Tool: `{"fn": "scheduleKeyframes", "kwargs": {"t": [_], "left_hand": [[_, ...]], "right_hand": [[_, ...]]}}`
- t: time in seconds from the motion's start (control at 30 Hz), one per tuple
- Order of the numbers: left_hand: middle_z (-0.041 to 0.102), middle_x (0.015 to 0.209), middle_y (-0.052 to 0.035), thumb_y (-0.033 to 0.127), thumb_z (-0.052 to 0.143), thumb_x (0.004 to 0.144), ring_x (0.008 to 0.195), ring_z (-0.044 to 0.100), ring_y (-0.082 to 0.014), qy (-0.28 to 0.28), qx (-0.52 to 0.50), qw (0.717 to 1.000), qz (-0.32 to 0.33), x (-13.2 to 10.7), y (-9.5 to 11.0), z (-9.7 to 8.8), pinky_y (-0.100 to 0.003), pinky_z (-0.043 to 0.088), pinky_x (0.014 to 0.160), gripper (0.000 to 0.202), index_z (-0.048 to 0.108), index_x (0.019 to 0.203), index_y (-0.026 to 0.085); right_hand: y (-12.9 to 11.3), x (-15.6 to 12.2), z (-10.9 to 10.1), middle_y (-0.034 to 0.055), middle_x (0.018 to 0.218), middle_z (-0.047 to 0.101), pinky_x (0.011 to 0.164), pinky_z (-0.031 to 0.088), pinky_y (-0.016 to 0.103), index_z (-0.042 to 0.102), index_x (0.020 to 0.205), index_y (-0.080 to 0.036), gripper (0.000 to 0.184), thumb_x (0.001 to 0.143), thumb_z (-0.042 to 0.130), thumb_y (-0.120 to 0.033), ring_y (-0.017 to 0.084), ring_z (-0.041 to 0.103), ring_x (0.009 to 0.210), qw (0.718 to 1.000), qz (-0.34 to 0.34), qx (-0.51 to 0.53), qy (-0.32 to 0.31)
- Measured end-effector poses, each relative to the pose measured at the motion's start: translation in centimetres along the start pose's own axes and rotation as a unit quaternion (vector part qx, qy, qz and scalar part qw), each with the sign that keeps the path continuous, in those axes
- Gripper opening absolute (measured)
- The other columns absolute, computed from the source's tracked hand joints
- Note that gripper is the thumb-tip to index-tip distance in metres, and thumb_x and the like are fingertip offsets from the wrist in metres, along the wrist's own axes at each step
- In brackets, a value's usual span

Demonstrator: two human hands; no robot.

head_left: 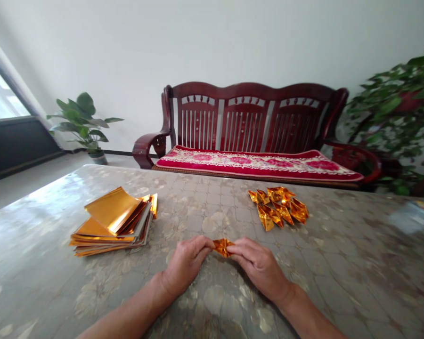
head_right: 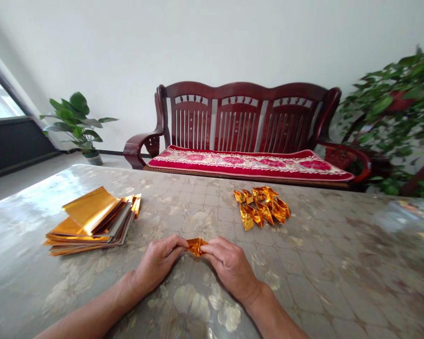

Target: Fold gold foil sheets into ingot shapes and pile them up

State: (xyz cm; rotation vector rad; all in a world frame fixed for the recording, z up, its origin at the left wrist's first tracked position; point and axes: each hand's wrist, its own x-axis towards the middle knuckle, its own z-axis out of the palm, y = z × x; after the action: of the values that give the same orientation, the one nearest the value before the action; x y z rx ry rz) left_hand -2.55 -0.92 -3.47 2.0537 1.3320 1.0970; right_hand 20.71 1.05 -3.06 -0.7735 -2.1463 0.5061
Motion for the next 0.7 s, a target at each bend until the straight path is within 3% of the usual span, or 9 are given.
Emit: {"fn": "scheduleKeyframes", "kwargs": {"t": [0.33,0.7], "left_hand": [[0.069,0.071,0.0043,0.013,0.057,0.088,0.068,0.065,-0.0107,-0.013,0.005,0.998,-0.053,0.54,0.34,0.21,-0.017,0.044,0.066,0.015,0.067,0.079,0.021],[0.069,0.075,0.0042,0.017,0.053,0.091,0.070,0.065,-0.0117,0.005,0.021,0.999,-0.032,0.12,0.27,-0.07,-0.019,0.045,0.068,0.016,0.066,0.084,0.023]], "right_hand": [[0.11,0.55,0.18,0.0014,0.088,0.072,0.074,0.053,0.022,0.074,0.098,-0.025,0.020,0.092,0.057,-0.014,0.014,0.069,0.081,0.999,0.033,-0.021,-0.012],[-0.19,-0.24,-0.04,0.0012,0.107,0.075,0.087,0.057,0.028,0.066,0.120,-0.028,0.033,0.090,0.057,-0.016,0.017,0.072,0.095,0.997,0.060,-0.043,0.012]]}}
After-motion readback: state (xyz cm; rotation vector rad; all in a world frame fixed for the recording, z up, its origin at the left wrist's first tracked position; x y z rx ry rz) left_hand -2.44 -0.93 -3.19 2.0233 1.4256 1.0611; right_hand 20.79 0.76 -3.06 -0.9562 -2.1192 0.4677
